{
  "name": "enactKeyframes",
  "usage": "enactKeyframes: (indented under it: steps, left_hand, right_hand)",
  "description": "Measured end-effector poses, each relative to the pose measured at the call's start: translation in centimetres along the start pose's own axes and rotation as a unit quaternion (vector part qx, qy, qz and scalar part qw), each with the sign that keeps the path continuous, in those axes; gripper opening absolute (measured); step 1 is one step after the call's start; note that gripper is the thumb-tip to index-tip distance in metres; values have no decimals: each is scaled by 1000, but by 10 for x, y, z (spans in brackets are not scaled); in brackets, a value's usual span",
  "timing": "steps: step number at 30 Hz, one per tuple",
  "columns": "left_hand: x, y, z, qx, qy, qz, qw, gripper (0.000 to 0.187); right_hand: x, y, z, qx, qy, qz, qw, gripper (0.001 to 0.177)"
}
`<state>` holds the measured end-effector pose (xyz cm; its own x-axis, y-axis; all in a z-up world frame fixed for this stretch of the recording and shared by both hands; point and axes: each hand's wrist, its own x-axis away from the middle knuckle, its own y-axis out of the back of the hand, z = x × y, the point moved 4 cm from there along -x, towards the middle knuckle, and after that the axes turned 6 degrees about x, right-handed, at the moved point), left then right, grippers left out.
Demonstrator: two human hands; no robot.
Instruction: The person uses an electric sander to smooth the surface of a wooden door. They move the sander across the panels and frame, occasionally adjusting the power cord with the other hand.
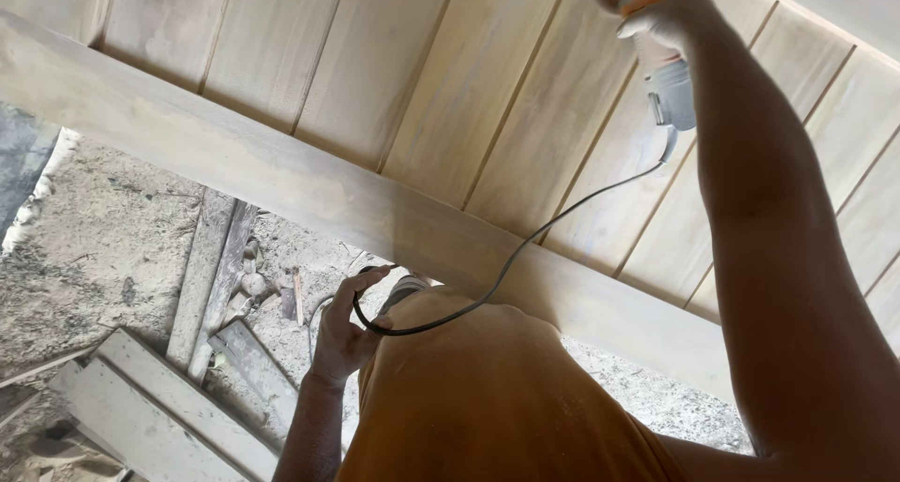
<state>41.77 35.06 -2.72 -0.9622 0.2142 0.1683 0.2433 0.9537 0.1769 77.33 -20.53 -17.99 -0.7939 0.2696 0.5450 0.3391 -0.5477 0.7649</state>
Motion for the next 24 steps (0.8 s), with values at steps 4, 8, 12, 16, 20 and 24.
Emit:
enactKeyframes:
  steps: [4,8,12,16,20,24]
  left_hand:
    - [-2,8,5,-18,-11,15,1000,65]
    - [-2,24,16,-47,-33,34,998,63]
    - [-1,48,24,4,-44,68,997,59]
    - [2,66,37,-44,-29,69,996,58]
    - [4,66,39,-44,-9,67,997,59]
    - [1,50,42,-60,30,69,995,61]
  right_hand:
    - [29,-58,13,139,181,55,972,54]
    - [111,-105,20,94,31,96,990,52]
    - [198,-152,43,69,49,133,987,43]
    - [258,-177,38,104,29,145,984,52]
    - [227,-163,18,123,34,143,982,52]
    - [162,-116,0,93,-21,95,991,51]
